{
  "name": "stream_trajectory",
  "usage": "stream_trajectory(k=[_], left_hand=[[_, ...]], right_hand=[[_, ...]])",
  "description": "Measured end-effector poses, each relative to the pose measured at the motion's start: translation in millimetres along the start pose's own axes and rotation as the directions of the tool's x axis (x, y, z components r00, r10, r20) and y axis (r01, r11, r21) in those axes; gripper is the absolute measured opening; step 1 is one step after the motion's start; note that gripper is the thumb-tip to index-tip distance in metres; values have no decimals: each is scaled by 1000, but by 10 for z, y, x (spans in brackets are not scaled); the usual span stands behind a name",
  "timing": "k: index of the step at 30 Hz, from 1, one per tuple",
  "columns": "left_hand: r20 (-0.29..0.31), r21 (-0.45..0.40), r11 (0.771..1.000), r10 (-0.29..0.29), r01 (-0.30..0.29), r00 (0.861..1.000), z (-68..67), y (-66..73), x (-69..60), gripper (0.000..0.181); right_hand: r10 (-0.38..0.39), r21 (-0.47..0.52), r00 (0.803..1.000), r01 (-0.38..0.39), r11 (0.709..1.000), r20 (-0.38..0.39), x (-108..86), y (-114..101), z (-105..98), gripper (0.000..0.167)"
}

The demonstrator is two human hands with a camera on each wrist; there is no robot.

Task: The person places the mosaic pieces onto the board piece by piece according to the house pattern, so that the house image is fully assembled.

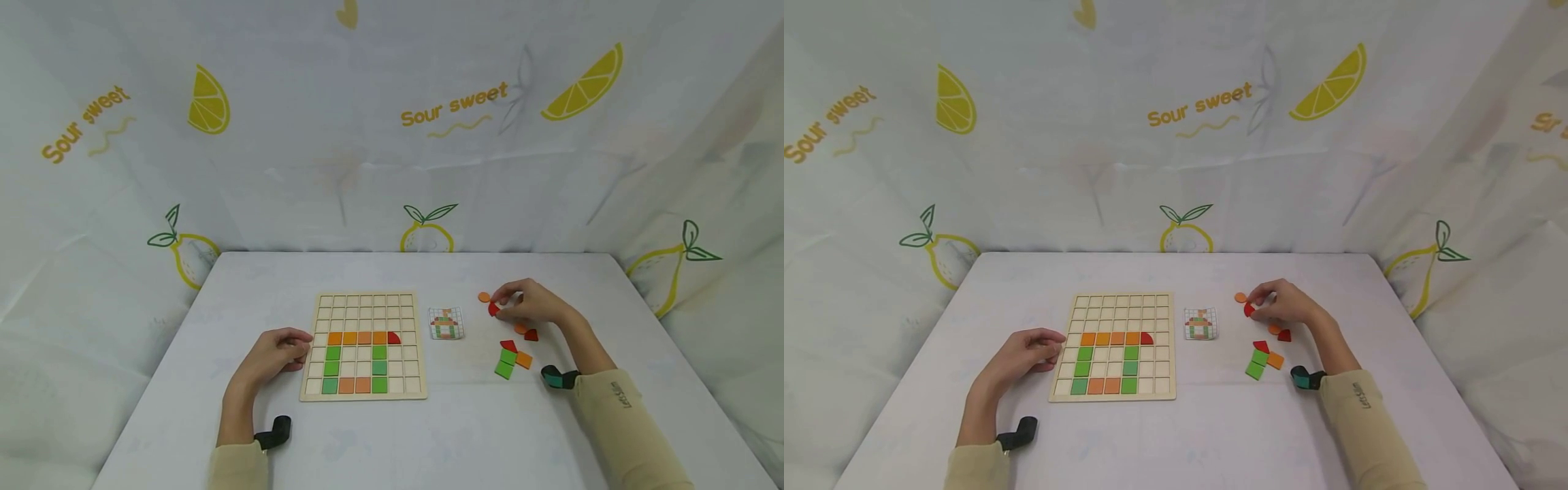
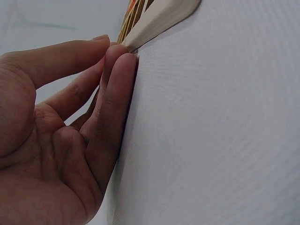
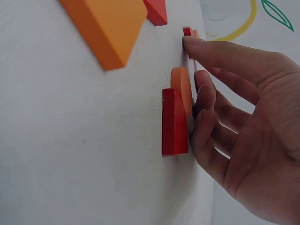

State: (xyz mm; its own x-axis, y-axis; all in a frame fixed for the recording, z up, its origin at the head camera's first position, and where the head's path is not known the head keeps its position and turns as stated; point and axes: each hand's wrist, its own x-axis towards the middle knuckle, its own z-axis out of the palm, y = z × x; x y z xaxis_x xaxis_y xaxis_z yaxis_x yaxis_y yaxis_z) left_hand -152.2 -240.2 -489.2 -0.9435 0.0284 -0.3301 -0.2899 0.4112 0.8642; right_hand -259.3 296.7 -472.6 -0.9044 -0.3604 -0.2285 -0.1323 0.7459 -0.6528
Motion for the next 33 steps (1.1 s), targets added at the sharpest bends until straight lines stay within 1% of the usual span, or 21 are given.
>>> stream_trajectory(k=[4, 7, 13, 20, 22, 24, 30, 33], left_hand=[[-1, -3, 1000, -7, 7, 1000, 0, 3, 2, 26], [-3, -6, 1000, -14, 14, 1000, -2, 3, -1, 25], [-4, -1, 1000, -15, 15, 1000, -8, -1, -1, 25], [-2, -13, 1000, -27, 27, 1000, 0, -4, 5, 24], [1, -7, 1000, -22, 22, 1000, 2, -8, 6, 25], [-4, -12, 1000, -29, 29, 1000, 3, -5, 5, 24], [0, -12, 1000, -16, 16, 1000, -3, -2, 1, 25], [1, -9, 1000, -9, 9, 1000, -2, -5, 4, 26]], right_hand=[[-3, -5, 1000, 3, 1000, 6, 1, -5, 12, 31], [-26, -7, 1000, 26, 1000, 14, 2, -8, 19, 34], [-27, -14, 999, 27, 1000, 19, 17, 10, 42, 30], [-32, -37, 999, 32, 999, -16, 25, 34, 76, 31], [-35, -39, 999, 34, 999, -24, 20, 27, 82, 31], [-43, -38, 999, 42, 998, -27, 12, 4, 87, 31], [-96, -18, 995, 95, 995, -29, 13, -149, 116, 28], [-146, -12, 988, 145, 989, -50, 33, -266, 155, 28]])
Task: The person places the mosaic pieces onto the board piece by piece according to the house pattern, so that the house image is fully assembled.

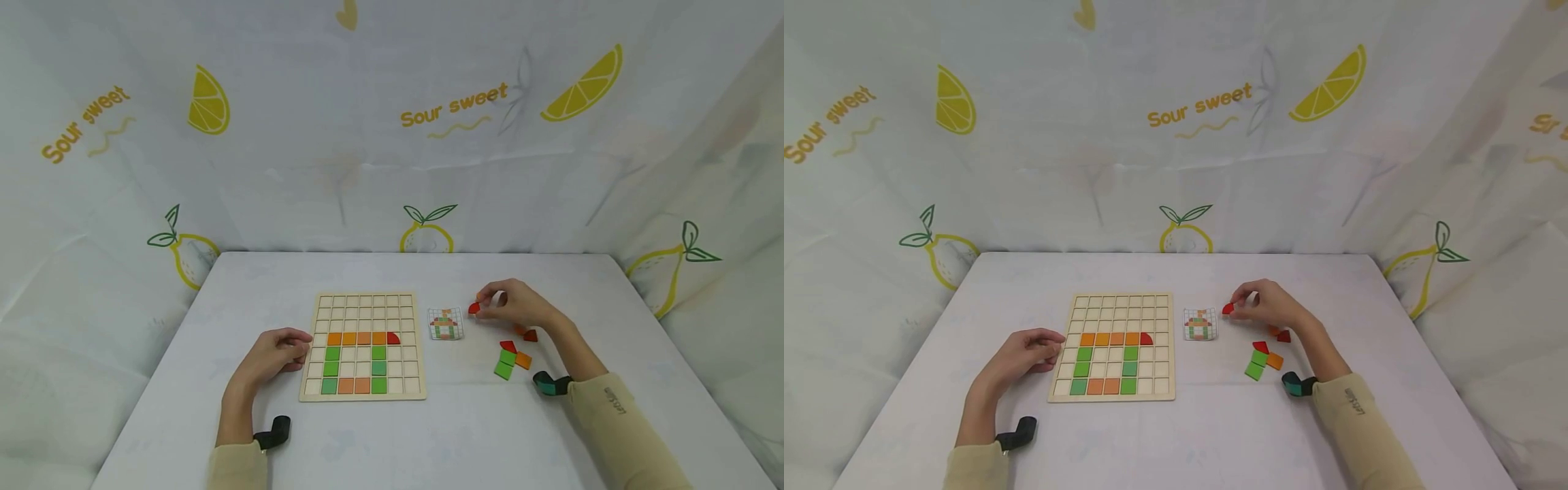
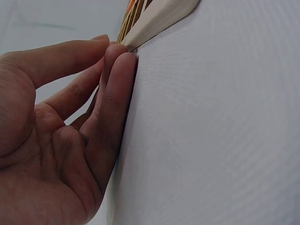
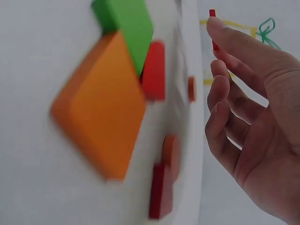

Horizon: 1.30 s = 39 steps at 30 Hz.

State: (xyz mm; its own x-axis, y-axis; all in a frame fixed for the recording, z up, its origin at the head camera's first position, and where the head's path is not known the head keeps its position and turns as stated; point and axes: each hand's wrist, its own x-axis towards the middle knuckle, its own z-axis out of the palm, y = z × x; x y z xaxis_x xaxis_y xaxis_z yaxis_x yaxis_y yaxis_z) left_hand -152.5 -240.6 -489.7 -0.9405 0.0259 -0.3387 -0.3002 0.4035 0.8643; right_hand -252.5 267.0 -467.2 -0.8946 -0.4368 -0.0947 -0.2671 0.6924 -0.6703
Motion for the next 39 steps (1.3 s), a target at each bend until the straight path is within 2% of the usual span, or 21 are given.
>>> stream_trajectory(k=[7, 12, 18, 23, 39], left_hand=[[-2, -3, 1000, -7, 7, 1000, 4, 19, -10, 27], [-5, -2, 1000, -9, 9, 1000, 6, 18, -8, 27], [-8, -4, 1000, -3, 3, 1000, 10, 2, 6, 26], [-9, -10, 1000, -4, 4, 1000, 9, -7, 6, 25], [-7, -4, 1000, -14, 14, 1000, 11, -4, 12, 26]], right_hand=[[-102, -49, 994, 100, 994, -38, 92, -390, 147, 25], [-134, -93, 991, 133, 987, -5, 191, -699, 280, 25], [-181, -94, 983, 184, 978, 38, 358, -1003, 489, 23], [-227, -74, 971, 233, 970, 79, 523, -1200, 698, 22], [-270, -138, 945, 297, 945, 187, 892, -1813, 1309, 22]])
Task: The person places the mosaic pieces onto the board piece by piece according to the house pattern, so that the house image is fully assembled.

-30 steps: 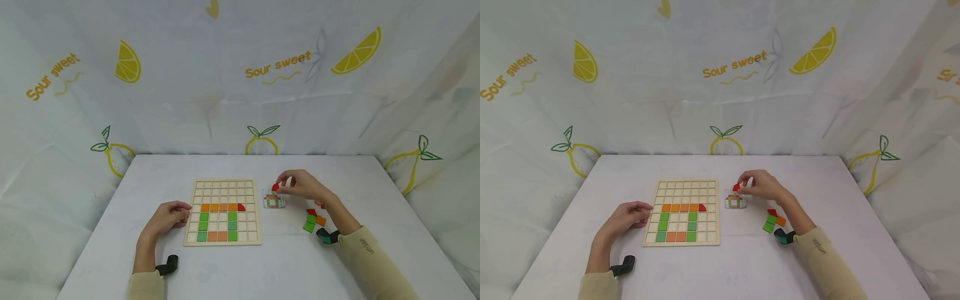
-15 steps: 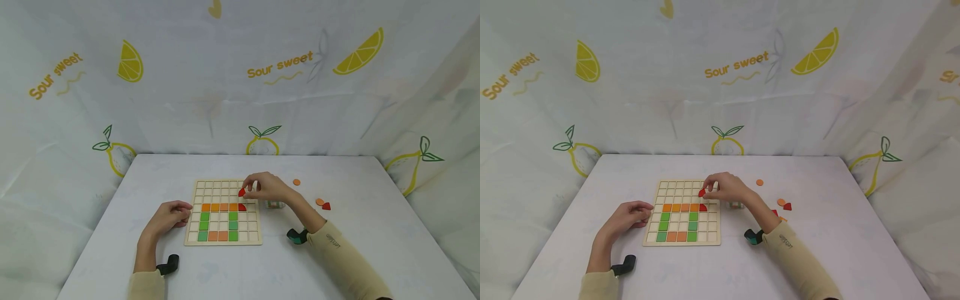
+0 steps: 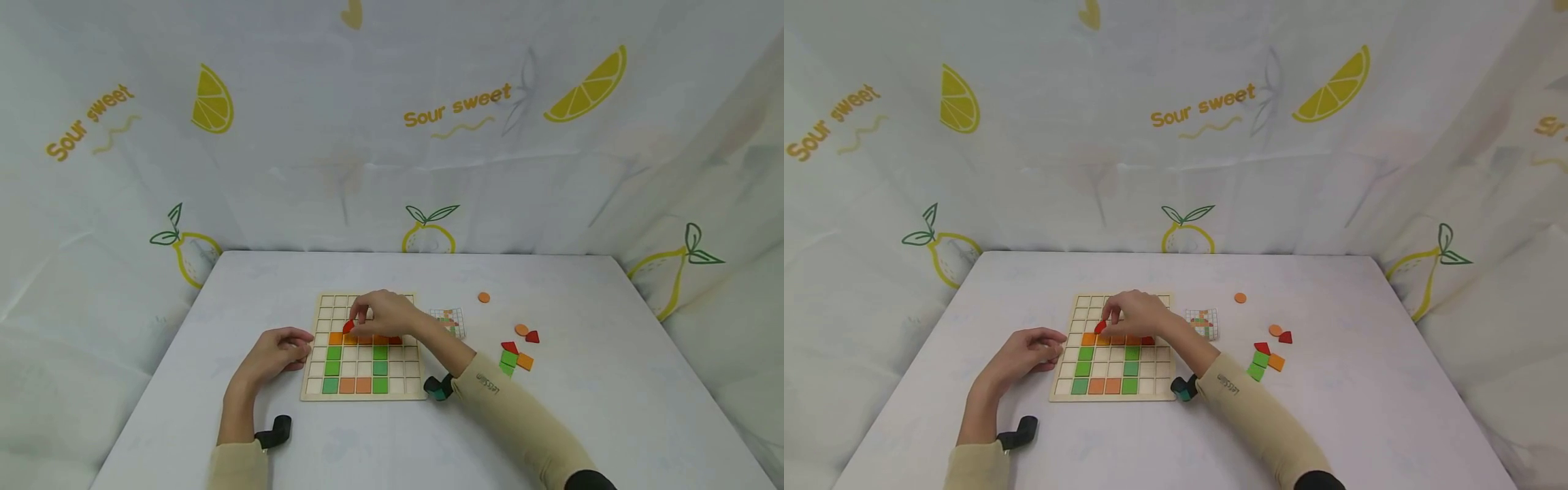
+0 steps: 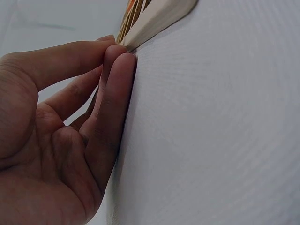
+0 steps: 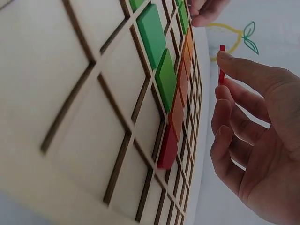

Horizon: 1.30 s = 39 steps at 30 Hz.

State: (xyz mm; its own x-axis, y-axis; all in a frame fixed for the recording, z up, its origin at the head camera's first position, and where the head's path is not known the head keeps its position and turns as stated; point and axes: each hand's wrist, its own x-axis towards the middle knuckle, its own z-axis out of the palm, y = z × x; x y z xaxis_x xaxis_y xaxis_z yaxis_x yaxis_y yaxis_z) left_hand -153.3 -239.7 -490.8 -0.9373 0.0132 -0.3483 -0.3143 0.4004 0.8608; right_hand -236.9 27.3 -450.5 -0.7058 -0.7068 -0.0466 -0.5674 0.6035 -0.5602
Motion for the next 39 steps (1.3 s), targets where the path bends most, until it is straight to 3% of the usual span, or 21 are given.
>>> stream_trajectory(k=[10, 23, 32, 39], left_hand=[[14, 8, 1000, 13, -13, 1000, -14, 13, -4, 28], [17, 10, 1000, 28, -28, 999, -25, 4, -1, 30], [27, 7, 1000, 30, -31, 999, -21, 0, 7, 30], [7, 1, 1000, 2, -2, 1000, -15, -3, 21, 27]], right_hand=[[70, -64, 997, -67, 996, 43, 264, -273, 250, 23], [118, -127, 993, -117, 985, 1, 388, -384, 431, 29], [108, -110, 994, -108, 988, 1, 295, -389, 368, 18], [119, -17, 992, -120, 993, -37, 153, -357, 145, 18]])
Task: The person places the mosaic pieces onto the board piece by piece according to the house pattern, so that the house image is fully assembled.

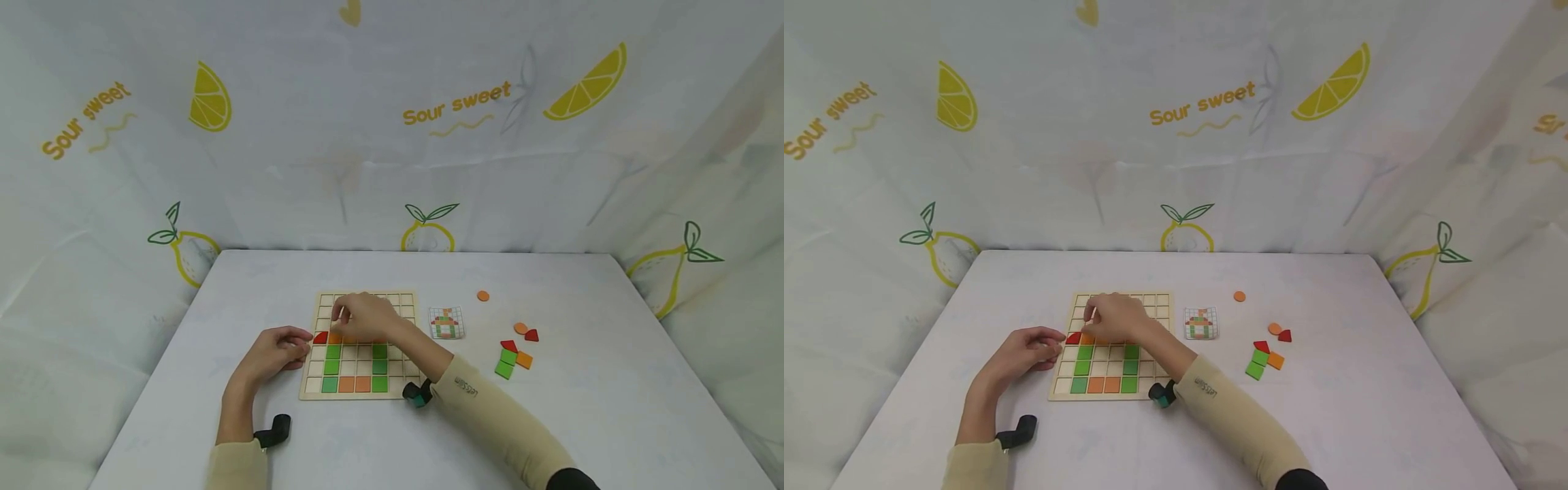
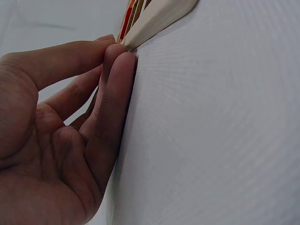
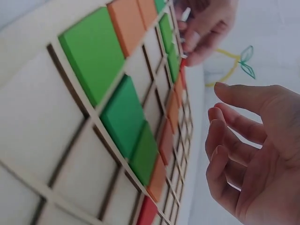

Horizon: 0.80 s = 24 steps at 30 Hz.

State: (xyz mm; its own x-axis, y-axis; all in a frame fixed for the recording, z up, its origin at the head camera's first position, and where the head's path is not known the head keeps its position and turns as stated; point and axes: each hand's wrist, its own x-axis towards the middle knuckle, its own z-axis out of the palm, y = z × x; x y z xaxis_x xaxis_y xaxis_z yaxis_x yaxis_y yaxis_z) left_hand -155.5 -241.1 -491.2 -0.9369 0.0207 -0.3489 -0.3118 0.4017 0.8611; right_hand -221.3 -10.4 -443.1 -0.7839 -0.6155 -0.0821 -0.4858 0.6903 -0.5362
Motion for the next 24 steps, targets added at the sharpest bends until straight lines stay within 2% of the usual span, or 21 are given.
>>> stream_trajectory(k=[7, 12, 24], left_hand=[[0, 10, 1000, 0, 0, 1000, 14, -7, -1, 26], [-2, 10, 1000, 1, -1, 1000, 16, -4, -8, 27], [-8, 12, 1000, -1, 1, 1000, 14, -1, -14, 27]], right_hand=[[-6, 40, 998, 9, 999, -69, -204, 160, -283, 21], [19, 54, 994, -13, 998, -112, -396, 283, -500, 20], [122, 196, 969, -79, 977, -217, -1034, 757, -1017, 22]])
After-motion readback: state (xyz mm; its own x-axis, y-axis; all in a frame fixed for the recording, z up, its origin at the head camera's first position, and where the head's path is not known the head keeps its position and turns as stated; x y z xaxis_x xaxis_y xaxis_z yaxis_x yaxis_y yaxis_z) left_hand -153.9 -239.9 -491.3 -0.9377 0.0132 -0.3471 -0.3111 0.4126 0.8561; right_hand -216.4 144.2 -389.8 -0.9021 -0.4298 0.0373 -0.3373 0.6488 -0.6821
